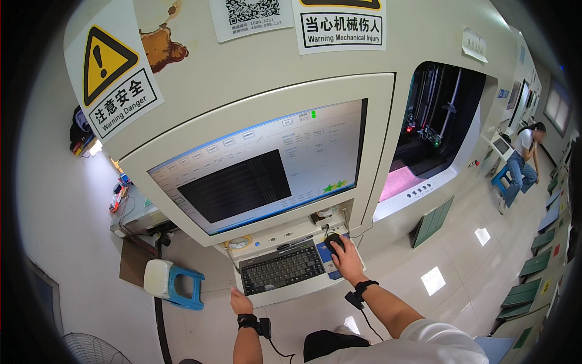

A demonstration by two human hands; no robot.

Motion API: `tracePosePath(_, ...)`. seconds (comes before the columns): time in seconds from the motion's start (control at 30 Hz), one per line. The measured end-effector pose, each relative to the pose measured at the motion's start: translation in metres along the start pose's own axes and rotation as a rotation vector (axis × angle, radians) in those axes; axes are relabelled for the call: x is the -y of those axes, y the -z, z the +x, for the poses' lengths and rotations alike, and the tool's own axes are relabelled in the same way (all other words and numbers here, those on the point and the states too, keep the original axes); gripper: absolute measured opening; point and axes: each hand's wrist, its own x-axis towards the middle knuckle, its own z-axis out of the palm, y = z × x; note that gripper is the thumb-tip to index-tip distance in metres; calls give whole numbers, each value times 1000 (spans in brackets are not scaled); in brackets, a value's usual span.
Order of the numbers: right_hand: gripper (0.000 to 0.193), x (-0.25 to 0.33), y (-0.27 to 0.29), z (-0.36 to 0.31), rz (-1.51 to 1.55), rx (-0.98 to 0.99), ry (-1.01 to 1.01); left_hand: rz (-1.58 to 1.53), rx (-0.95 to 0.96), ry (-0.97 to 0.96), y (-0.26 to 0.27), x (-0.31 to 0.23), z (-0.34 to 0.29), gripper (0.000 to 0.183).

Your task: Operating a PCB inspection or testing machine by inserting a board and using a computer interface.

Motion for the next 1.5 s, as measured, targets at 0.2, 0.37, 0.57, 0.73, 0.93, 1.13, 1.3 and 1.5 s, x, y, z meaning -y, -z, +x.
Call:
tracePosePath(0.2,55,4,-2,1,7,-14,24,59,-64,-28,-6,20,2,57)
tracePosePath(0.37,53,6,0,1,52,-28,66,52,-250,-283,-8,9,1,32)
tracePosePath(0.57,51,6,-4,1,25,-11,64,208,-244,-466,-11,-10,-18,40)
tracePosePath(0.73,50,4,-5,-2,22,-6,69,152,-255,-356,-9,-11,-26,49)
tracePosePath(0.93,51,5,-5,-2,-15,-39,69,126,-187,-355,-4,-17,-27,48)
tracePosePath(1.13,50,1,-6,-1,24,-15,81,145,-188,-362,-3,-19,-27,47)
tracePosePath(1.3,49,2,-7,-1,37,2,55,146,-183,-358,-2,-18,-28,48)
tracePosePath(1.5,49,3,-8,-2,48,-7,29,141,-199,-382,-1,-17,-28,47)
